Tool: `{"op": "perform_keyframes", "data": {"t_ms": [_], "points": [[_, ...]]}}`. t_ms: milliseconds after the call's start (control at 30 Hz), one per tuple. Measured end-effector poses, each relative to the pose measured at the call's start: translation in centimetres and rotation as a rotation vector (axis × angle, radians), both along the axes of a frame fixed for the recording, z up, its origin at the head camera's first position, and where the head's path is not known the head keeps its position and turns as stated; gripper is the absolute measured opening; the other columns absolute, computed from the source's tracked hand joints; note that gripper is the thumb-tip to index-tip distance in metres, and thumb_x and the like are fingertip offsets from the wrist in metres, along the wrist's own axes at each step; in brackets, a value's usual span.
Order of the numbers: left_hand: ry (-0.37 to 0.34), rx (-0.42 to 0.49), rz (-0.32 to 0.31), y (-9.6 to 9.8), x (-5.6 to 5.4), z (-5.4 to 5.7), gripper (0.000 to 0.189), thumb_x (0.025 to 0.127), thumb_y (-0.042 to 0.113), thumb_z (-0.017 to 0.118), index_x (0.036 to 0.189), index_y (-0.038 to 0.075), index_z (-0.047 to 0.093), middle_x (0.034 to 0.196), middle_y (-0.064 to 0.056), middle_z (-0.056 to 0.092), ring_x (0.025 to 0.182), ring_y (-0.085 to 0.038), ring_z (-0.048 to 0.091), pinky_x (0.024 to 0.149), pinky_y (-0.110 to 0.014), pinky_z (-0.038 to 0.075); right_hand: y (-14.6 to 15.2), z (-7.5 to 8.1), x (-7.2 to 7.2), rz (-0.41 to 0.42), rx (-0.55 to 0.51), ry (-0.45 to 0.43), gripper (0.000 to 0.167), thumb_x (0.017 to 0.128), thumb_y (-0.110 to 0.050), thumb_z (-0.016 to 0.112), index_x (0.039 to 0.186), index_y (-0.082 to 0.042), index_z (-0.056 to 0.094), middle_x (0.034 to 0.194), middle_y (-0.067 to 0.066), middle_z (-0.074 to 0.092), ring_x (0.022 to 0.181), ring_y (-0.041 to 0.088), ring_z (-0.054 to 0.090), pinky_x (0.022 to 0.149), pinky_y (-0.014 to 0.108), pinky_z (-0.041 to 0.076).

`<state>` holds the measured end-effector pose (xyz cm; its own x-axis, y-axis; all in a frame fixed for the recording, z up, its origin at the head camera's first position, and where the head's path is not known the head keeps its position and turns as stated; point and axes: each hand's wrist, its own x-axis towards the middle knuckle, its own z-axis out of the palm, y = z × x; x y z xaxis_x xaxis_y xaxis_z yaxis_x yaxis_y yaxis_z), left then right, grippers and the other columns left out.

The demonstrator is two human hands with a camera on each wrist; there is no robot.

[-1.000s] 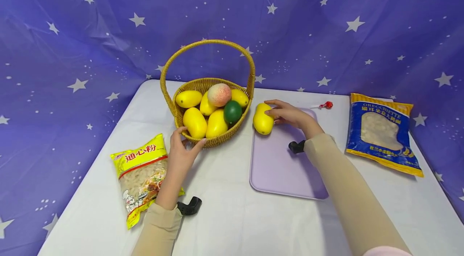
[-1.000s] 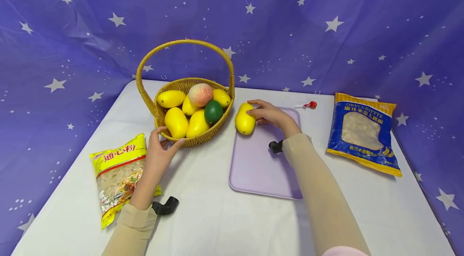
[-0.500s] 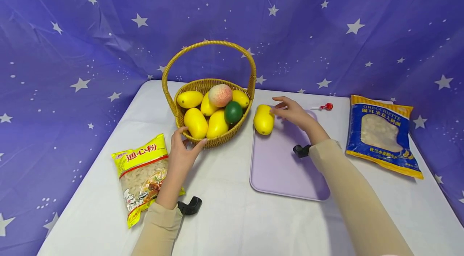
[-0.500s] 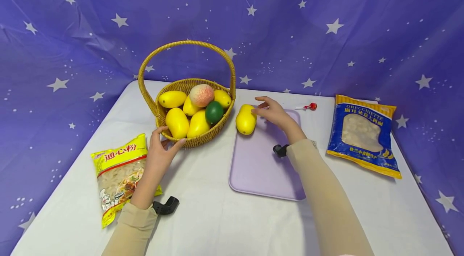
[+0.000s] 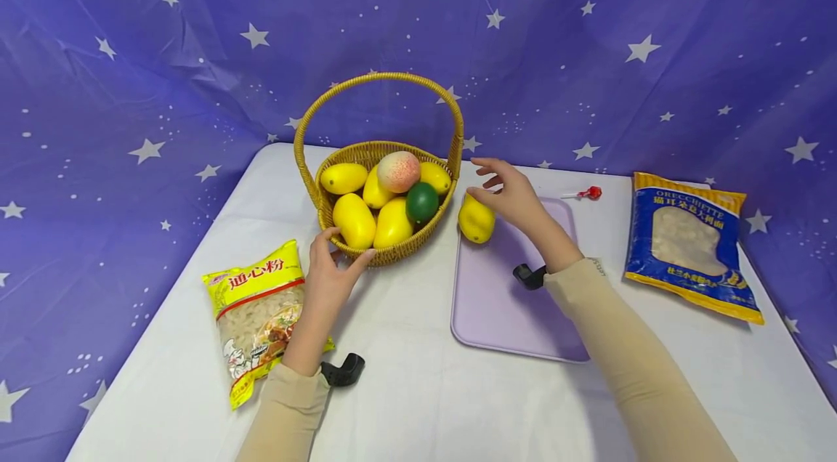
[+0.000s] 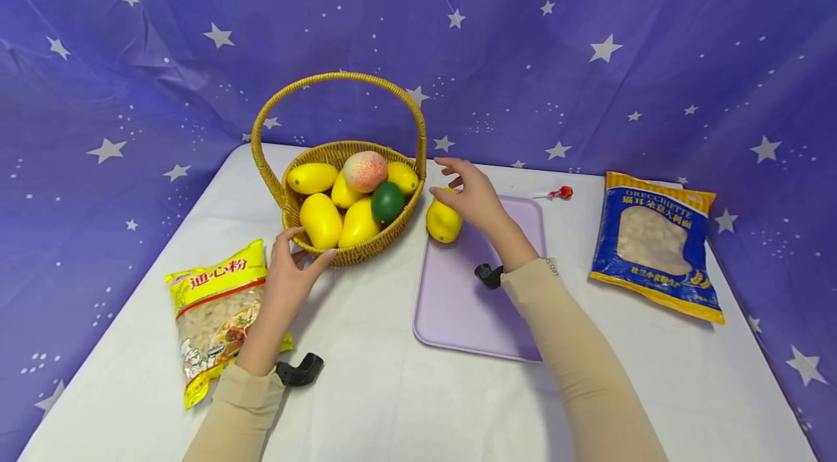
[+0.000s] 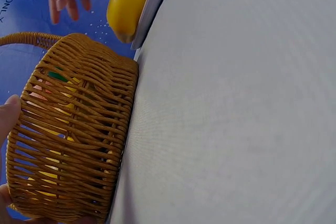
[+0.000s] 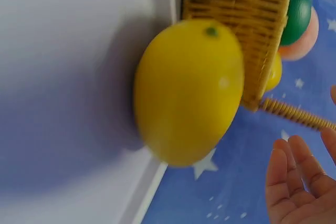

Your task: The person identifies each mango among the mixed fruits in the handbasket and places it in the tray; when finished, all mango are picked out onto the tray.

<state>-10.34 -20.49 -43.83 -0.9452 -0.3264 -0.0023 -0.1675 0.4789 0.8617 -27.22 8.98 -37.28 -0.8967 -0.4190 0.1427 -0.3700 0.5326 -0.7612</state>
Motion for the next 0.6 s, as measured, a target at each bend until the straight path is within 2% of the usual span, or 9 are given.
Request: {"op": "perform_keyframes", "data": {"t_ms": [233, 400, 467, 600], "points": [[-0.005, -0.010, 0.006, -0.1, 0.0, 0.0, 0.091, 0.077, 0.069, 0.064, 0.144, 0.018, 0.029, 0.147, -0.012, 0.027, 0.120, -0.031, 0.048, 0.093, -0.047, 0.045, -3.9, 1.5, 1.6, 0.108, -0.028, 0.067, 0.056, 0.088, -0.019, 0.072, 0.140, -0.013, 0.051, 0.125, 0.015, 0.055, 0.103, 0.033, 0.058, 0.085, 0.044, 0.049], [-0.005, -0.016, 0.009, -0.1, -0.1, 0.1, 0.090, 0.077, 0.069, 0.064, 0.144, 0.019, 0.029, 0.148, -0.012, 0.026, 0.119, -0.031, 0.048, 0.090, -0.048, 0.046, -8.1, 3.2, 3.1, 0.210, -0.048, 0.138, 0.056, 0.088, -0.021, 0.073, 0.139, -0.012, 0.051, 0.123, 0.013, 0.057, 0.099, 0.029, 0.060, 0.081, 0.042, 0.051], [-0.007, -0.020, 0.010, -0.1, -0.1, 0.2, 0.091, 0.077, 0.070, 0.064, 0.144, 0.019, 0.029, 0.148, -0.011, 0.026, 0.120, -0.031, 0.048, 0.090, -0.048, 0.046, -9.8, 3.5, 3.6, 0.246, -0.037, 0.156, 0.057, 0.088, -0.022, 0.073, 0.139, -0.012, 0.051, 0.123, 0.013, 0.057, 0.098, 0.027, 0.060, 0.080, 0.039, 0.052], [-0.008, -0.027, 0.008, 0.0, 0.0, 0.2, 0.090, 0.077, 0.070, 0.063, 0.143, 0.019, 0.029, 0.148, -0.011, 0.027, 0.120, -0.031, 0.048, 0.090, -0.049, 0.046, -12.7, 3.6, 4.5, 0.291, 0.024, 0.138, 0.058, 0.088, -0.026, 0.073, 0.140, -0.014, 0.050, 0.126, 0.008, 0.056, 0.097, 0.026, 0.060, 0.081, 0.033, 0.050]]}}
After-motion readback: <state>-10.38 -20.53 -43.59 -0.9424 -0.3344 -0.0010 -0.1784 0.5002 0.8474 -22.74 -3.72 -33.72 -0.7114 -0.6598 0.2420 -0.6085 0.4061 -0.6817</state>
